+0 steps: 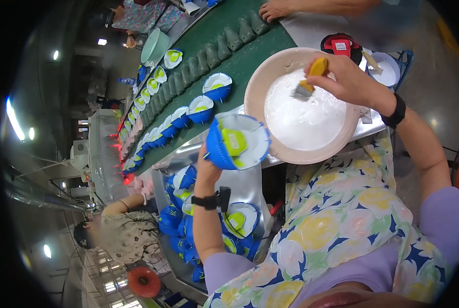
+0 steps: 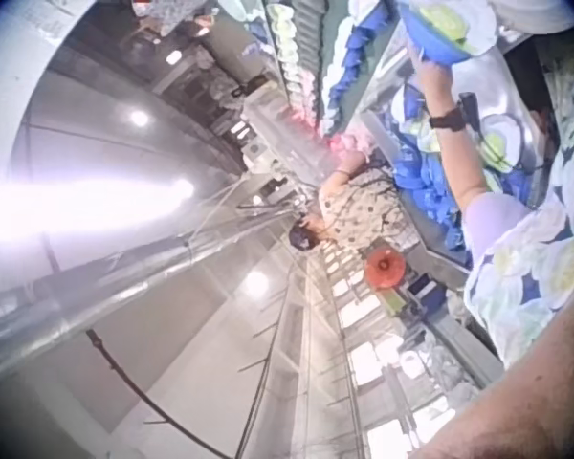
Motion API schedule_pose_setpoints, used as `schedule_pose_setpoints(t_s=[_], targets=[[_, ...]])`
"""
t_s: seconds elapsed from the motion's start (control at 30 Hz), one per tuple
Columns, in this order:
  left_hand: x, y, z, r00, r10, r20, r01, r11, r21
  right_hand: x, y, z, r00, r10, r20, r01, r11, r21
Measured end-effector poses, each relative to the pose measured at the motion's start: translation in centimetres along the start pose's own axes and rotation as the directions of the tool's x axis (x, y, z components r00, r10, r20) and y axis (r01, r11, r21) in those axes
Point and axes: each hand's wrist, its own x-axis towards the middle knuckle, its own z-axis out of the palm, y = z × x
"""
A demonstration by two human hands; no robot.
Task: The person repeatedly picks up blue shoe parts from a conveyor belt, dips a brush into a bowl of white liquid, and applies the liquid to the inside of the shoe parts. The treated parts are then placed back onto the moving conveyor belt.
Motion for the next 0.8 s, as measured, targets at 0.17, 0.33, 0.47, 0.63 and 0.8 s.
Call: schedule_pose_setpoints(t_s=[0.17, 0.33, 0.47, 0.63, 0.8], targets=[[3.7, -0.3, 5.0, 0.975, 0.024, 0.221, -0.011, 0.998, -0.057, 2.3, -1.9, -0.1, 0.996, -0.036, -0.084, 0.049, 0.988, 0.147], [4.8, -0.1, 9.3, 0.973, 0.215, 0.082, -0.199, 0.964, -0.175, 1.9, -1.1, 0.0, 0.965, 0.014, -0.262, -0.006, 0.999, 0.032], [5.5, -2.3, 9.1, 0.915, 0.404, 0.008, -0.4, 0.907, -0.133, 0.5, -0.8, 1.1, 0.918, 0.246, -0.31, -0.183, 0.959, 0.217], [6.0, -3.1, 10.0, 0.77, 0.637, -0.02, -0.637, 0.77, 0.035, -0.7, -0.6, 2.7, 0.86, 0.464, -0.211, -0.32, 0.814, 0.485], [6.3, -3.0, 9.0, 0.663, 0.749, -0.002, -0.718, 0.636, 0.282, -1.0, -1.5, 2.8, 0.88, 0.448, -0.16, -0.308, 0.793, 0.526]])
